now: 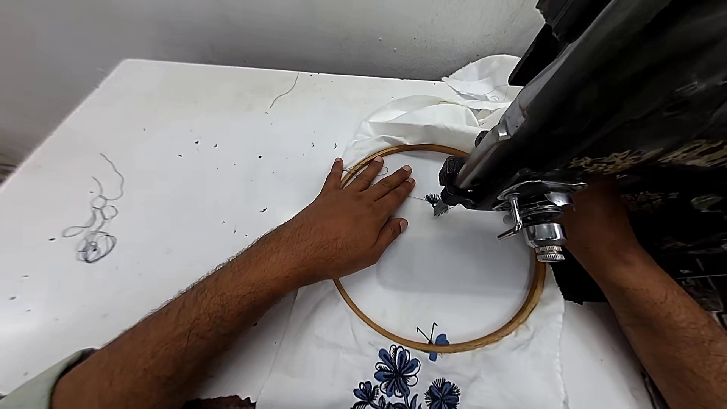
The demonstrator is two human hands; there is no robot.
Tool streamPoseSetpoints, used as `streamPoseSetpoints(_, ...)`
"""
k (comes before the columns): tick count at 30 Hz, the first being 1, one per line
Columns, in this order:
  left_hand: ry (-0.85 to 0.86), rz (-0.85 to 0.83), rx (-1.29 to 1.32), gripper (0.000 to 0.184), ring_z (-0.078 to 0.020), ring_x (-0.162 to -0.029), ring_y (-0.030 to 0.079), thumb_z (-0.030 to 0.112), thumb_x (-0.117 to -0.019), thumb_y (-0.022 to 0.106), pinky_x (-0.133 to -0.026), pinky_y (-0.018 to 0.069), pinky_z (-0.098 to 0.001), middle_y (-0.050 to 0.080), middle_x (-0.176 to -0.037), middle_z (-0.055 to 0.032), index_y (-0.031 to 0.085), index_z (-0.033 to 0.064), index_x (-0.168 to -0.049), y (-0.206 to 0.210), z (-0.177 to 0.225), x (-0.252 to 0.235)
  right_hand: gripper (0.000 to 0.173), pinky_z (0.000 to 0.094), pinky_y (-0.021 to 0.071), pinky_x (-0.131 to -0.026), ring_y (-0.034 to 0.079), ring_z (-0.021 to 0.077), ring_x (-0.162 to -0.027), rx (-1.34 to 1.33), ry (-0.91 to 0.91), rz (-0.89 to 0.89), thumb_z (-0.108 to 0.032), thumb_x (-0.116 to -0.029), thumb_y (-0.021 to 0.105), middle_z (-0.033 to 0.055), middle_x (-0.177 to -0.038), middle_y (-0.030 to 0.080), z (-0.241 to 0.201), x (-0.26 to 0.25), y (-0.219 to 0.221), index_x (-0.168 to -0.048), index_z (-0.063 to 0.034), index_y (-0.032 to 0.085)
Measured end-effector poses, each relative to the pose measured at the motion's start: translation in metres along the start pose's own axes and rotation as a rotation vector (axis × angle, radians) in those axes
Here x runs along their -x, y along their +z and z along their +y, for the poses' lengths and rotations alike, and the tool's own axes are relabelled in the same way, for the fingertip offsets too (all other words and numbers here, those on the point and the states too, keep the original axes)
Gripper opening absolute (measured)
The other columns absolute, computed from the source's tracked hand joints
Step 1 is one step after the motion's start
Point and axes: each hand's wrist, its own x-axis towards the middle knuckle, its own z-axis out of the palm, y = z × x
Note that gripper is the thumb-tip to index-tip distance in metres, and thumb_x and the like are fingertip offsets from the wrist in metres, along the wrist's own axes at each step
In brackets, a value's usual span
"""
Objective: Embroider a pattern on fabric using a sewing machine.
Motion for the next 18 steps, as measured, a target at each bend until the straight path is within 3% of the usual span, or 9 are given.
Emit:
streamPoseSetpoints(3, -0.007, -0.035, -0.013, 0.061, -0.0286, -0.159, 0.016, 0.046, -0.1093, 0.022, -0.118, 0.0083, -0.0754, 0.024, -0.171, 0.0037, 0.031, 0.0194, -0.164, -0.004, 0.007, 0.006, 0.028, 0.0406, 0.0455, -0.076, 0.058, 0.0172, -0.085, 0.034, 0.029, -0.022, -0.027, -0.0943, 0.064, 0.0135, -0.089, 0.061, -0.005, 0.002, -0.004, -0.097, 0.0007, 0.064)
streamPoseSetpoints(6, -0.006, -0.035, -0.011, 0.062, -0.0280, -0.159, 0.017, 0.047, -0.1090, 0.021, -0.118, 0.0093, -0.0759, 0.025, -0.171, 0.0048, 0.031, 0.0200, -0.164, -0.003, 0.006, 0.006, 0.027, 0.0305, 0.0448, -0.075, 0.056, 0.0083, -0.082, 0.039, 0.014, -0.012, -0.029, -0.0937, 0.064, 0.0070, -0.087, 0.059, -0.003, 0.002, -0.004, -0.096, -0.0028, 0.064)
streamPoseSetpoints(11, 0.008, 0.015, 0.009, 0.062, -0.0275, -0.159, 0.019, 0.048, -0.1091, 0.021, -0.118, 0.0085, -0.0748, 0.026, -0.170, 0.0045, 0.033, 0.0202, -0.163, 0.003, -0.001, -0.002, 0.034, 0.0380, 0.0466, -0.083, 0.060, 0.0155, -0.095, -0.007, -0.003, 0.015, -0.032, -0.0950, 0.063, 0.0149, -0.097, 0.064, 0.003, 0.000, 0.000, -0.103, 0.0009, 0.065)
streamPoseSetpoints(13, 0.001, 0.006, 0.000, 0.062, -0.0275, -0.159, 0.017, 0.048, -0.1092, 0.021, -0.119, 0.0082, -0.0747, 0.025, -0.171, 0.0042, 0.032, 0.0200, -0.163, 0.001, 0.001, 0.000, 0.032, 0.0377, 0.0459, -0.082, 0.059, 0.0145, -0.092, -0.012, 0.002, 0.012, -0.031, -0.0950, 0.063, 0.0136, -0.095, 0.063, 0.003, 0.000, 0.001, -0.102, 0.0006, 0.065)
streamPoseSetpoints(15, -0.007, -0.034, -0.015, 0.062, -0.0281, -0.159, 0.016, 0.048, -0.1093, 0.020, -0.119, 0.0085, -0.0748, 0.024, -0.171, 0.0040, 0.030, 0.0198, -0.164, -0.003, 0.006, 0.005, 0.027, 0.0306, 0.0447, -0.077, 0.056, 0.0085, -0.085, 0.017, 0.020, -0.004, -0.028, -0.0942, 0.063, 0.0082, -0.089, 0.060, -0.001, 0.001, -0.002, -0.097, -0.0019, 0.064)
streamPoseSetpoints(18, -0.004, -0.042, -0.019, 0.061, -0.0307, -0.159, 0.018, 0.046, -0.1094, 0.023, -0.118, 0.0105, -0.0751, 0.026, -0.170, 0.0032, 0.033, 0.0192, -0.163, -0.006, 0.009, 0.009, 0.023, 0.0339, 0.0452, -0.073, 0.056, 0.0111, -0.080, 0.014, 0.027, -0.016, -0.024, -0.0931, 0.064, 0.0088, -0.086, 0.060, -0.002, 0.002, -0.003, -0.095, -0.0017, 0.064)
